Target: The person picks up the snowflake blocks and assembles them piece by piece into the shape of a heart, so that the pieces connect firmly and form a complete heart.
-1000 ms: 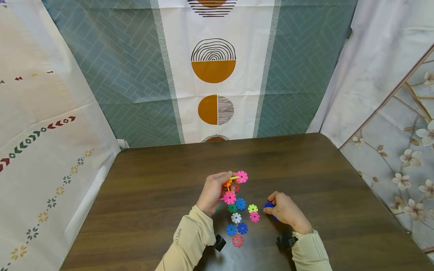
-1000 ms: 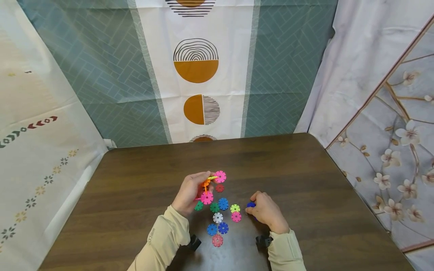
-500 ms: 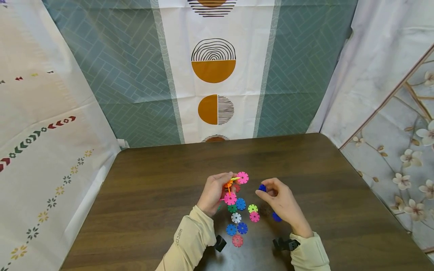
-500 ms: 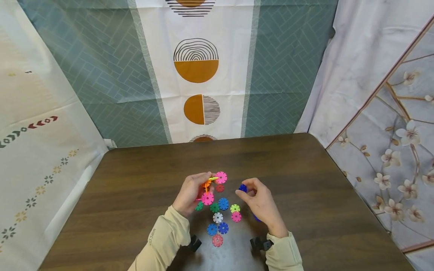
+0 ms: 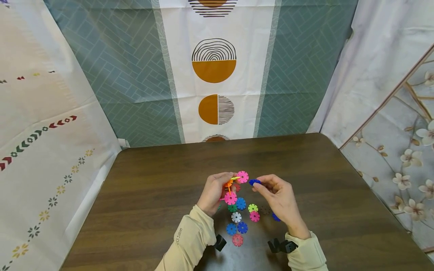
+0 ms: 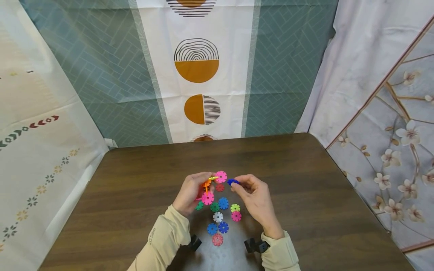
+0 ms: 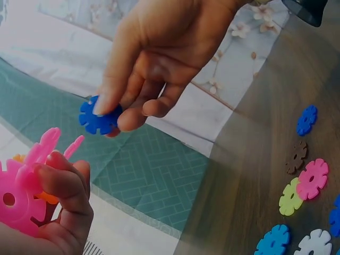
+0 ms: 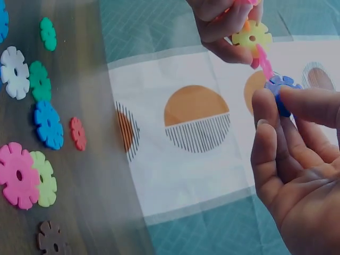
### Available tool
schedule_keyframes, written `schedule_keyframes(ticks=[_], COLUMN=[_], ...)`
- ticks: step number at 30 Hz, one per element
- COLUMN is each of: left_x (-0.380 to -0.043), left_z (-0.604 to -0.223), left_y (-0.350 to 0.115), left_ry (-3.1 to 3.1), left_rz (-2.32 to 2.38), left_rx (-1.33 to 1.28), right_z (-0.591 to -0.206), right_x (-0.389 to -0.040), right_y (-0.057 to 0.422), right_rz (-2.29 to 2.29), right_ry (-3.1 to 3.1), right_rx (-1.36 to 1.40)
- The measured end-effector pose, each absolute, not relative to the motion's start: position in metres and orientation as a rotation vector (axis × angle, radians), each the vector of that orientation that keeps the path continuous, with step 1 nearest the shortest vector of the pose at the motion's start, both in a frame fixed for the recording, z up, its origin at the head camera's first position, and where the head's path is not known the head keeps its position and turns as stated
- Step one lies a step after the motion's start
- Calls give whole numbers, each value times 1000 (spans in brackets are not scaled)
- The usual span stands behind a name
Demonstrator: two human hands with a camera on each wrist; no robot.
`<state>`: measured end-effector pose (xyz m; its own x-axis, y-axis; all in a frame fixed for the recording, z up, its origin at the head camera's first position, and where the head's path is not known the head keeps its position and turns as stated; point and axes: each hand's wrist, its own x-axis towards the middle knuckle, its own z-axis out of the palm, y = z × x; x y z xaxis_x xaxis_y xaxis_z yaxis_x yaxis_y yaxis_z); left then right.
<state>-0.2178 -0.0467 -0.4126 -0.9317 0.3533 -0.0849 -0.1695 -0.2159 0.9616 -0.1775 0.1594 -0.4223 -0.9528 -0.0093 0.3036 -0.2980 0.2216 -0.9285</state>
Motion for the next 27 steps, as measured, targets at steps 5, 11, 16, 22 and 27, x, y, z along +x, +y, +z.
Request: schedule_keyframes(ticks=[5, 11, 16, 22, 27], left_x=[-217, -216, -216, -215, -215], left_z=[-412, -410, -410, -409, -409], left_y=[-47, -47, -47, -46, -46], left_ry=[1696, 1673, 1673, 1665, 1660], left_rz=[2207, 2206, 2200, 2201, 2205], left_rx=[227, 236, 237, 238, 244], right_z=[-404, -397, -399, -400, -407], right_x=[-169, -166, -166, -166, -168], right_y=[153, 150, 149, 150, 151], right_rz=[1788, 1805, 1820, 1791, 1795], right_ry=[-2270, -2239, -2216, -2217, -2207], right_rx=[317, 329, 342, 318, 306])
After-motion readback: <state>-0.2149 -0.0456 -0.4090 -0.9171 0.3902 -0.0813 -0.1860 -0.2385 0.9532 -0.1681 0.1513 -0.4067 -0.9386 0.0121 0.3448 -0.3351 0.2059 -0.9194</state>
